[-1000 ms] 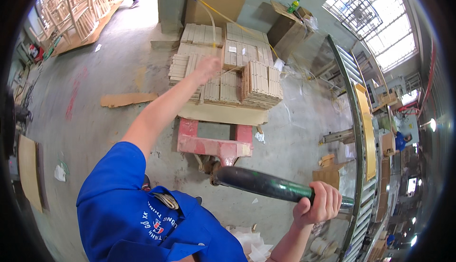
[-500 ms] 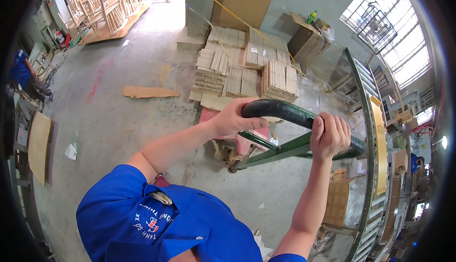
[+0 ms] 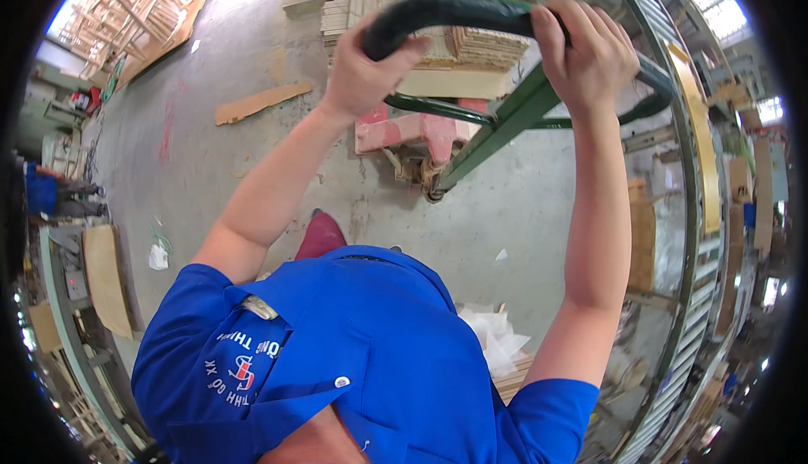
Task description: The person uses a manual pallet jack to move stacks of wooden boards and plastic-wrapped materials across a factory floor. They navigate around other workers and equipment, then remove plastic wrapping from a stack of boards.
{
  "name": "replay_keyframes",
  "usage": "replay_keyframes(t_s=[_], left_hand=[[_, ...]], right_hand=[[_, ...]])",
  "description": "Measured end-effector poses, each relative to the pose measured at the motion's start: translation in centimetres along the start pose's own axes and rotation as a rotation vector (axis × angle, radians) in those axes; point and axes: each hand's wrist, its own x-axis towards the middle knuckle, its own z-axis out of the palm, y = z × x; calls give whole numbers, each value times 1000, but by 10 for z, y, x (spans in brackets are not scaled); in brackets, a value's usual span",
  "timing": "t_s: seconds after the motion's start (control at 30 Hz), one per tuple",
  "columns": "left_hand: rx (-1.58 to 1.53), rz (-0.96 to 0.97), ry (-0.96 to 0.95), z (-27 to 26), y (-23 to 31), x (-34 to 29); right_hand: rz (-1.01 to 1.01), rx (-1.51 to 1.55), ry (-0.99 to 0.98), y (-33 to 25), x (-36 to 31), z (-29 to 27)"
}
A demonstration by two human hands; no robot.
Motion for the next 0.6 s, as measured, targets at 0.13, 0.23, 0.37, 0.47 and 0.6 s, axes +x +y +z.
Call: replay_keyframes(t_s=[0.13, 0.23, 0.37, 0.47, 0.6], left_hand=[[-128, -60, 35, 4, 4, 0], [-128, -95, 59, 6, 7, 4], [-223, -81, 70, 10, -1, 11], [-282, -61, 67, 10, -18, 11], [-41, 195, 170, 1, -39, 16]], right_hand=[[4, -135, 52, -5, -1, -1], [34, -60, -6, -5, 5, -5], [311, -33, -103, 34, -3, -25], [540, -153, -159, 89, -30, -38], [549, 5, -7, 126, -51, -25]])
